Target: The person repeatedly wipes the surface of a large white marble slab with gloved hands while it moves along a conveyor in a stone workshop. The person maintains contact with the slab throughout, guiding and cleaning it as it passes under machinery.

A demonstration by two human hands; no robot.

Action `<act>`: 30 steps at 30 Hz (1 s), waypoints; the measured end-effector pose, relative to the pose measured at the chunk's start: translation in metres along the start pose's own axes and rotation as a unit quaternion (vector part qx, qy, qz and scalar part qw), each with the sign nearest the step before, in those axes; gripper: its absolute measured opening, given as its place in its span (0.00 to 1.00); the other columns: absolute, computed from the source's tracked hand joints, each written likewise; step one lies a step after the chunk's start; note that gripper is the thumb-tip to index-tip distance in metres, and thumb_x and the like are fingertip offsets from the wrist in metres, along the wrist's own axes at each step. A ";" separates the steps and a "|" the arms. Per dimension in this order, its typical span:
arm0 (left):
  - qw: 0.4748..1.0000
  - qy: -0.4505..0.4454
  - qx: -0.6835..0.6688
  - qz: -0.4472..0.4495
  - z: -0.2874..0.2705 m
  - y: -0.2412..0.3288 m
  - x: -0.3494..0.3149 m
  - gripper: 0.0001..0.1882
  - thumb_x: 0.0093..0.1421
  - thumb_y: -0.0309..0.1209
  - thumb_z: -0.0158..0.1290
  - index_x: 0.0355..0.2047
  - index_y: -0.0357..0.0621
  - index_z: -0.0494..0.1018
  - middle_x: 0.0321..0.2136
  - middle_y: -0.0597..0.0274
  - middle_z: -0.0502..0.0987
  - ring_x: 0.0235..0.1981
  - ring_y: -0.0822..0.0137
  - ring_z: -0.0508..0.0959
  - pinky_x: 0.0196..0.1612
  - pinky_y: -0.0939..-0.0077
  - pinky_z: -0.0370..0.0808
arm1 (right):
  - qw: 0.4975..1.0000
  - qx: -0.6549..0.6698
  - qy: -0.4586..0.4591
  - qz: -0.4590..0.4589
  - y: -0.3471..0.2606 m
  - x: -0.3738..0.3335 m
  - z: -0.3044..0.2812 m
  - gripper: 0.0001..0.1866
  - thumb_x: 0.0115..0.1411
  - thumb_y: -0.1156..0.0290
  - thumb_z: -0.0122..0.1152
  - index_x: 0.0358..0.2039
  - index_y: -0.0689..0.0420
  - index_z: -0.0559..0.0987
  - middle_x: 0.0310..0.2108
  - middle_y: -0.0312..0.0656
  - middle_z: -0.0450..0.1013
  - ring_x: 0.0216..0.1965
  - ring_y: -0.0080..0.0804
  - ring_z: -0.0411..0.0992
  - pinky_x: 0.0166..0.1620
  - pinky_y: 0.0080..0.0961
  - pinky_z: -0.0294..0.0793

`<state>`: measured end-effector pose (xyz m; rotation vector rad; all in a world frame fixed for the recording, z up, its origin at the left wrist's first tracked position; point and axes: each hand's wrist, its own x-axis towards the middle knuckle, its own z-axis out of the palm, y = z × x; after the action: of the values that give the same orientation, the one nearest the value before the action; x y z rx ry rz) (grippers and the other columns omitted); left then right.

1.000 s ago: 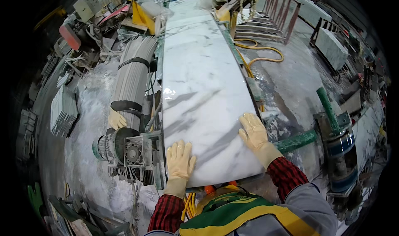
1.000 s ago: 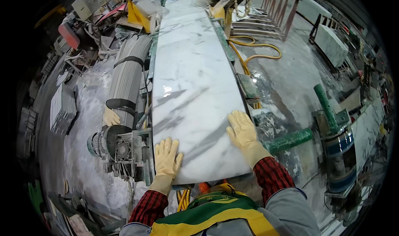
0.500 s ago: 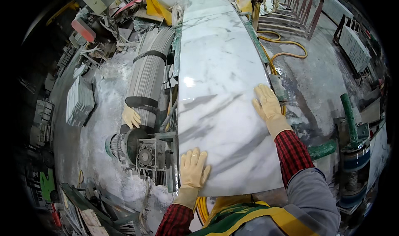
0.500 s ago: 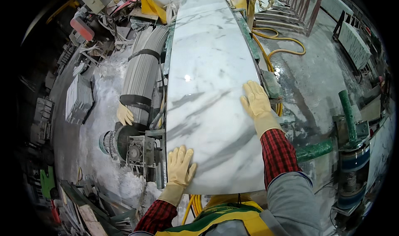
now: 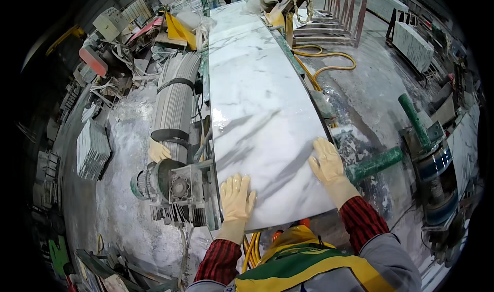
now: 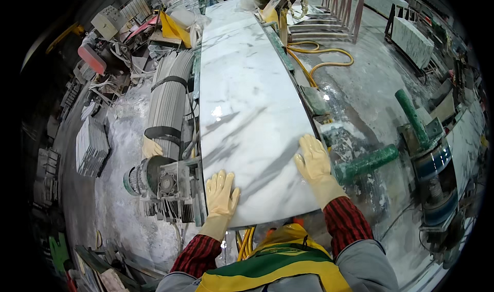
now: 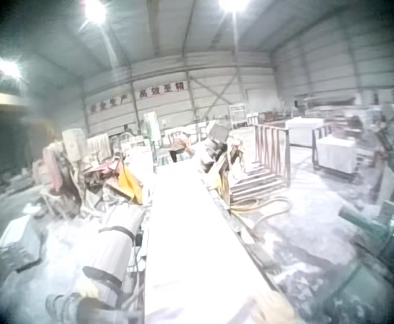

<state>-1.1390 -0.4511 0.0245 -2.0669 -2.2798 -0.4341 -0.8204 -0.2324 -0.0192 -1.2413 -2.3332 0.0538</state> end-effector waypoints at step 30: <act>0.997 -0.006 -0.035 0.073 0.006 -0.035 -0.078 0.37 0.72 0.51 0.60 0.76 0.50 0.68 0.76 0.43 0.68 0.77 0.35 0.65 0.81 0.38 0.57 | 0.991 -0.120 0.040 0.046 -0.048 -0.211 -0.069 0.31 0.77 0.56 0.57 0.70 0.67 0.74 0.69 0.63 0.73 0.68 0.65 0.71 0.72 0.56 0.69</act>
<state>-1.1629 -0.5285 -0.0040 -2.2550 -2.1309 -0.5017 -0.7290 -0.4403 -0.0310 -1.4390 -2.2625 -0.2491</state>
